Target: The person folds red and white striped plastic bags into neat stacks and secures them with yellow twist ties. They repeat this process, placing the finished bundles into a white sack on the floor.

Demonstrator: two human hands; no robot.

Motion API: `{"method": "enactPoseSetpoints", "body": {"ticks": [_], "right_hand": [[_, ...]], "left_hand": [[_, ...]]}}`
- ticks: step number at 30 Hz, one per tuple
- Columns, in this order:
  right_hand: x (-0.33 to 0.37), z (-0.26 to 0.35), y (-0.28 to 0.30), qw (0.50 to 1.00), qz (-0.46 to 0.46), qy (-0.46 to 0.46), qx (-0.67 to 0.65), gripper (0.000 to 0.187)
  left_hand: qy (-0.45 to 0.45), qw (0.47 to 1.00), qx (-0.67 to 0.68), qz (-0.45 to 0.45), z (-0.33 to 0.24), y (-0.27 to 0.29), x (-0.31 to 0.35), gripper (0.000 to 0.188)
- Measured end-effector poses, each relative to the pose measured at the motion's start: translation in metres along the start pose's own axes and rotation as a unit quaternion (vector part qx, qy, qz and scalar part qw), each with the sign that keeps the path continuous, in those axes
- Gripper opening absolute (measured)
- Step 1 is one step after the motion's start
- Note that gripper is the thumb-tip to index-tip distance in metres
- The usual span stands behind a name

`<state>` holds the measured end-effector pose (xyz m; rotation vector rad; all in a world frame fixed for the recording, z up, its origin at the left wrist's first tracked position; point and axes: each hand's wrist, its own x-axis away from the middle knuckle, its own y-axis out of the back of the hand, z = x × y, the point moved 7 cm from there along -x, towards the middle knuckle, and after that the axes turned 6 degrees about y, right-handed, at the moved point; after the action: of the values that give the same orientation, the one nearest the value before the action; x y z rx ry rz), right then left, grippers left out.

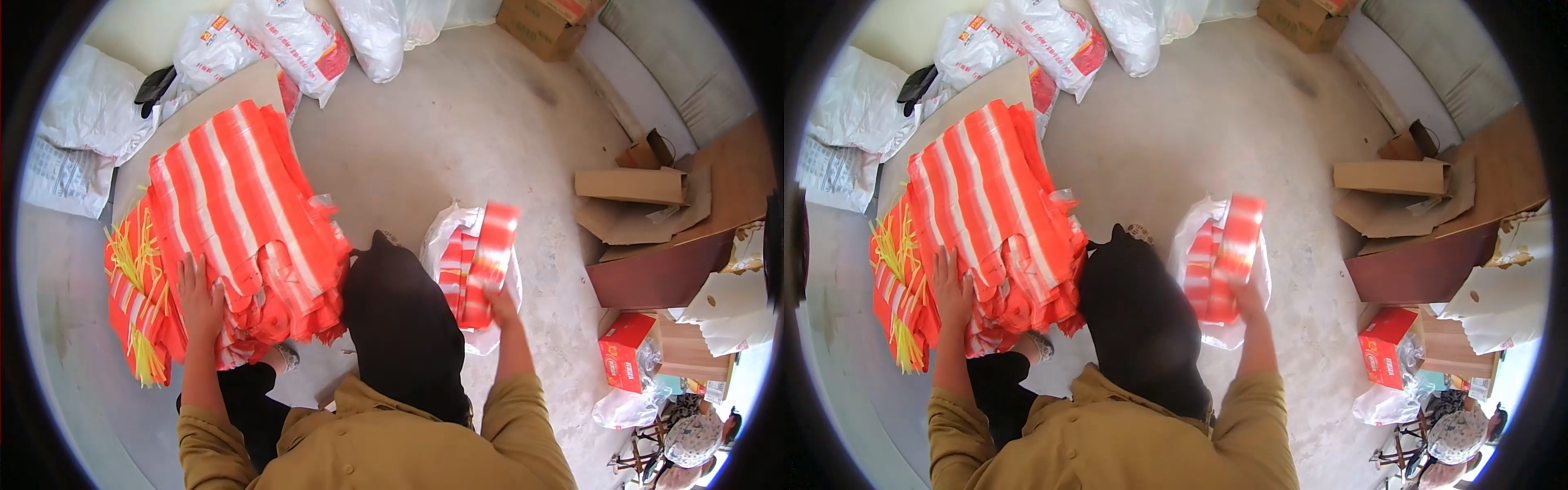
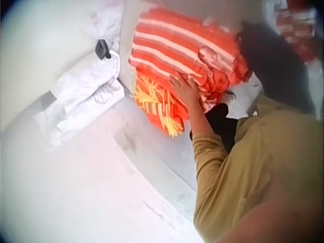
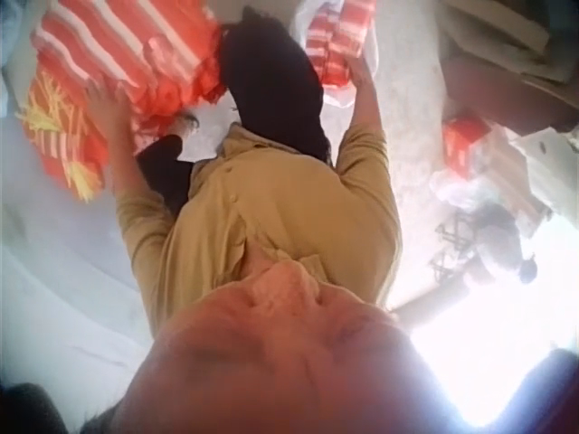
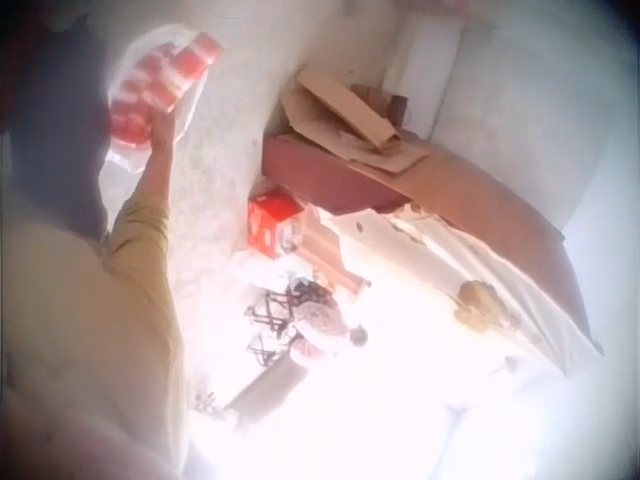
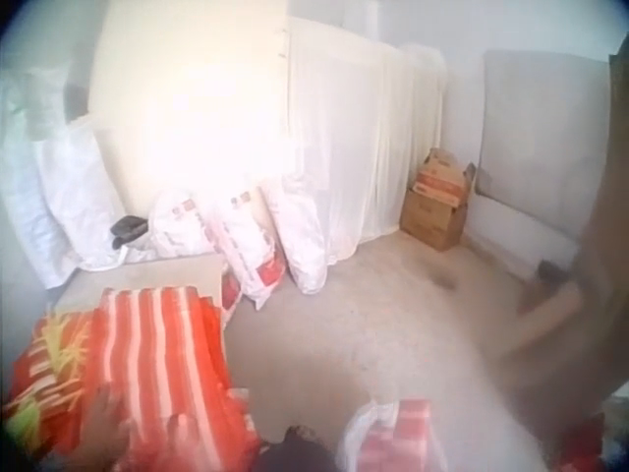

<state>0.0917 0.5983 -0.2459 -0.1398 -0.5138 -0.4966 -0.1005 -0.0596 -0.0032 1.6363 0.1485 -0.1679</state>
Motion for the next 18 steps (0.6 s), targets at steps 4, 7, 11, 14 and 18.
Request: {"method": "enactPoseSetpoints", "body": {"ticks": [4, 7, 11, 14, 18], "right_hand": [[0.000, -0.126, 0.045, 0.986, -0.101, -0.095, 0.097, 0.066], [0.001, -0.093, 0.021, 0.996, -0.067, -0.044, 0.049, 0.064], [-0.011, -0.106, 0.028, 0.997, -0.040, -0.067, 0.021, 0.062], [-0.012, -0.106, 0.026, 0.996, -0.037, -0.080, 0.025, 0.060], [-0.026, -0.103, 0.021, 0.995, -0.014, -0.029, 0.093, 0.065]], "left_hand": [[-0.010, 1.000, -0.017, 0.001, -0.001, -0.002, -0.005, 0.063], [-0.017, 1.000, -0.020, -0.003, 0.004, -0.004, -0.001, 0.062], [-0.021, 0.999, -0.032, -0.008, 0.004, -0.007, -0.002, 0.061], [-0.025, 0.999, -0.028, -0.008, 0.001, -0.007, -0.005, 0.061], [-0.022, 0.999, -0.041, -0.012, 0.008, -0.009, -0.002, 0.060]]}}
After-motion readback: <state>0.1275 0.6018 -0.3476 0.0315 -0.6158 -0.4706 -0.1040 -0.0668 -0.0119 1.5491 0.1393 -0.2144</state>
